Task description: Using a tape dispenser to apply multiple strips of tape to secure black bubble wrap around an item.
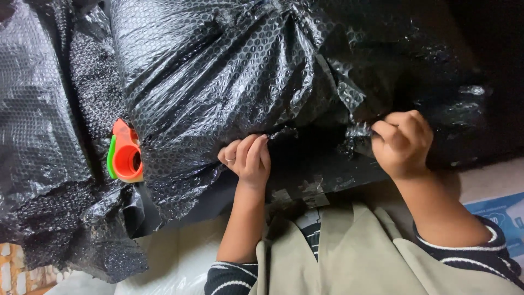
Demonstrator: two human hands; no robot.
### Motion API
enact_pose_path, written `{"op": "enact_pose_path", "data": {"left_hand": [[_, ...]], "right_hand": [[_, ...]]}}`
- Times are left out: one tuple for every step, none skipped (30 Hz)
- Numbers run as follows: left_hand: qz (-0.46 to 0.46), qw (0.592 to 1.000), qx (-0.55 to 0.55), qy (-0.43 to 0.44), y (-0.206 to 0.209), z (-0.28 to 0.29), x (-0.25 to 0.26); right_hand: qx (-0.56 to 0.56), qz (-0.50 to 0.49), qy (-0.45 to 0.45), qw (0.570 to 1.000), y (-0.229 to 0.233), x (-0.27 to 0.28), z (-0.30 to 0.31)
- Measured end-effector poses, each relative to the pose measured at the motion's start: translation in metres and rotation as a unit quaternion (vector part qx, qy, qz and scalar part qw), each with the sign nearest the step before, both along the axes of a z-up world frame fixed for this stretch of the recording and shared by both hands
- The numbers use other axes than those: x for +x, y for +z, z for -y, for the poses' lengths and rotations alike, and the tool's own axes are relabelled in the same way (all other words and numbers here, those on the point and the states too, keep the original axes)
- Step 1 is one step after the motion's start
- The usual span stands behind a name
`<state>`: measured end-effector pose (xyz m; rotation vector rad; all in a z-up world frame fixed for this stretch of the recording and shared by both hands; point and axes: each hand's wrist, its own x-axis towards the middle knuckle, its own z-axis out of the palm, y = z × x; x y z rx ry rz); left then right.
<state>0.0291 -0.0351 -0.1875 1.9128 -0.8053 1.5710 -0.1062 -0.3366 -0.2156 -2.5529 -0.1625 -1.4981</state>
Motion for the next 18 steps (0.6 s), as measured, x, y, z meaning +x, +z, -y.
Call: {"op": "enact_pose_path", "data": {"left_hand": [[-0.001,1.0,0.0,-0.001,0.006,0.002,0.0],[0.019,1.0,0.0,-0.01,0.011,0.004,0.0],[0.039,0.999,-0.001,-0.02,0.017,0.006,0.001],[0.04,0.999,-0.001,-0.022,0.016,0.006,0.001],[0.037,0.999,-0.001,-0.025,0.014,0.006,0.002],[0.031,0.999,0.0,-0.027,0.011,0.004,0.001],[0.031,0.999,0.001,-0.027,0.011,0.004,0.001],[0.029,0.999,-0.002,-0.033,0.011,0.004,0.001],[0.027,0.999,-0.005,-0.039,0.012,0.004,0.001],[0.026,0.999,-0.006,-0.038,0.014,0.005,0.001],[0.033,0.999,-0.007,-0.042,0.016,0.007,0.001],[0.041,0.998,-0.007,-0.046,0.019,0.008,0.001],[0.04,0.998,-0.007,-0.046,0.016,0.008,0.0],[0.044,0.998,-0.004,-0.035,0.014,0.008,0.001],[0.048,0.999,-0.001,-0.025,0.012,0.009,0.001],[0.049,0.998,-0.002,-0.025,0.015,0.009,0.001],[0.055,0.998,0.012,-0.027,0.019,0.009,0.001],[0.059,0.998,0.026,-0.027,0.022,0.009,-0.001]], "right_hand": [[0.0,-0.001,-0.001,1.0,0.009,0.001,-0.004],[0.004,-0.017,0.004,1.0,0.019,0.003,-0.009],[0.007,-0.033,0.009,0.999,0.028,0.004,-0.013],[0.007,-0.032,0.007,0.999,0.037,0.008,-0.019],[0.01,-0.05,0.039,0.998,0.045,0.012,-0.025],[0.013,-0.071,0.073,0.995,0.053,0.015,-0.032],[0.013,-0.071,0.073,0.995,0.051,0.014,-0.031],[0.004,-0.093,0.072,0.993,0.049,0.014,-0.03],[-0.006,-0.115,0.07,0.991,0.046,0.014,-0.029],[-0.006,-0.116,0.072,0.991,0.053,0.012,-0.032],[-0.007,-0.163,0.059,0.985,0.06,0.01,-0.034],[-0.008,-0.21,0.046,0.977,0.067,0.007,-0.037],[-0.008,-0.211,0.046,0.976,0.057,0.009,-0.037],[-0.007,-0.244,0.042,0.969,0.048,0.011,-0.037],[-0.005,-0.278,0.037,0.96,0.038,0.013,-0.037],[-0.006,-0.277,0.037,0.96,0.032,0.014,-0.033],[-0.008,-0.266,0.052,0.962,0.025,0.015,-0.03],[-0.01,-0.257,0.068,0.964,0.018,0.015,-0.027]]}}
